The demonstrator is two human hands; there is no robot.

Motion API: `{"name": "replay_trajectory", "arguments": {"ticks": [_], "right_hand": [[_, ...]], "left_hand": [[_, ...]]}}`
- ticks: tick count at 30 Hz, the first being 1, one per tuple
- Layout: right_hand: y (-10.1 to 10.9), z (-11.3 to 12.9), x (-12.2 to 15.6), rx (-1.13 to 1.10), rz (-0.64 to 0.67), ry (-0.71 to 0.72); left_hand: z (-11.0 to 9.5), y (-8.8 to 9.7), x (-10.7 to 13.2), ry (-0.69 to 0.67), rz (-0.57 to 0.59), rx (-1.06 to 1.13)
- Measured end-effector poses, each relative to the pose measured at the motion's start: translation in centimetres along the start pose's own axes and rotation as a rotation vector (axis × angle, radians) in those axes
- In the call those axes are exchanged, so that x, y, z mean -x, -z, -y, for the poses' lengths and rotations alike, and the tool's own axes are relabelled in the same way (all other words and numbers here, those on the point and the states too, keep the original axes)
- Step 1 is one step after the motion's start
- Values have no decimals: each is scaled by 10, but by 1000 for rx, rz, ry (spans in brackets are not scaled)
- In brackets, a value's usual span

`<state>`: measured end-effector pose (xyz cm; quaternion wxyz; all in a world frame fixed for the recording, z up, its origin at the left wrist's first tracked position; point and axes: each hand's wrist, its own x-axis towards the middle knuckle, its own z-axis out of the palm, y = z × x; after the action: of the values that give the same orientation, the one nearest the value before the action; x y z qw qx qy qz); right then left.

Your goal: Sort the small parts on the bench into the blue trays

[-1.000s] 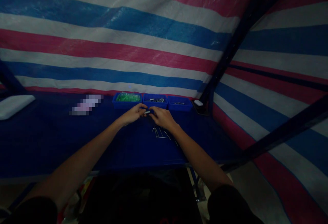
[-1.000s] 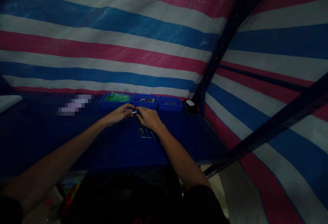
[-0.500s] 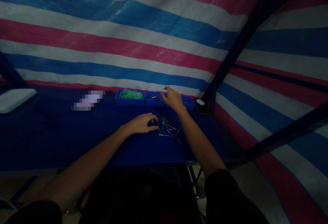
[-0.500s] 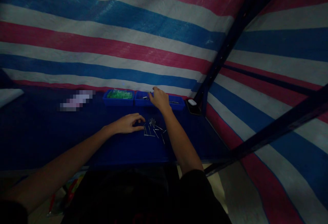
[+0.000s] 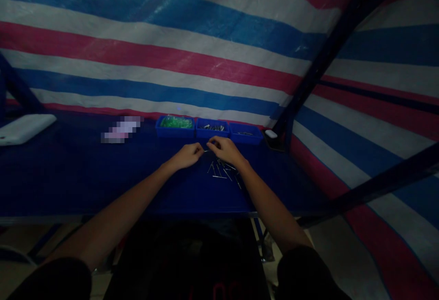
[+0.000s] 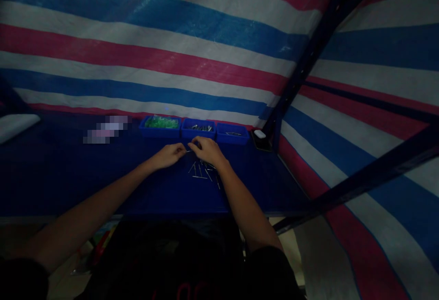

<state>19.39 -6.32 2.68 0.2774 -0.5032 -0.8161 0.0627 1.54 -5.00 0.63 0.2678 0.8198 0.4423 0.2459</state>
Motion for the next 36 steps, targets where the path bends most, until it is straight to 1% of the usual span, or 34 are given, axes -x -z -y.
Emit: {"name": "replay_trajectory", "arguments": {"ticks": [2,5,7,9,11,13,15,16,18,19,21,22,24,27,30,32,34,36], "right_hand": [[-2,6,0,8,6,57],[-2,12,2,45,-6,102],[0,14,4,78,-4,102],[4,16,4,124,5,71],[10,14,2,181,-6,1],[20,7,-3,247,-68,-104],[31,-6,-8,316,-203,-257],[36,-14,-10,342,-281,-348],[45,-32,-11,349,-400,-536],[48,-40,-10,333,-428,-616],[48,-51,-5,281,-432,-709],[47,-54,-2,253,-417,-712],[42,-52,3,192,-365,-625],[30,-36,4,100,-262,-381],[17,-13,1,36,-139,-150],[9,0,0,31,-58,-25],[2,10,1,50,-17,54],[-2,17,2,71,-28,88]], "left_hand": [[-2,4,1,88,-24,166],[-5,8,1,204,-9,419],[-4,10,0,253,12,500],[-2,10,1,243,38,498],[-2,9,2,139,81,393],[-3,6,5,-57,159,186],[-6,4,9,-239,234,-47],[-8,3,11,-297,260,-141],[-9,2,12,-345,280,-257],[-9,2,12,-347,278,-282],[-7,4,10,-333,260,-300],[-5,5,8,-320,246,-303],[0,8,6,-291,217,-303],[3,12,4,-225,157,-261],[2,16,4,-121,37,-178],[-1,18,5,-59,-46,-130],[-3,19,4,-8,-101,-96],[-3,19,3,27,-128,-56]]}}
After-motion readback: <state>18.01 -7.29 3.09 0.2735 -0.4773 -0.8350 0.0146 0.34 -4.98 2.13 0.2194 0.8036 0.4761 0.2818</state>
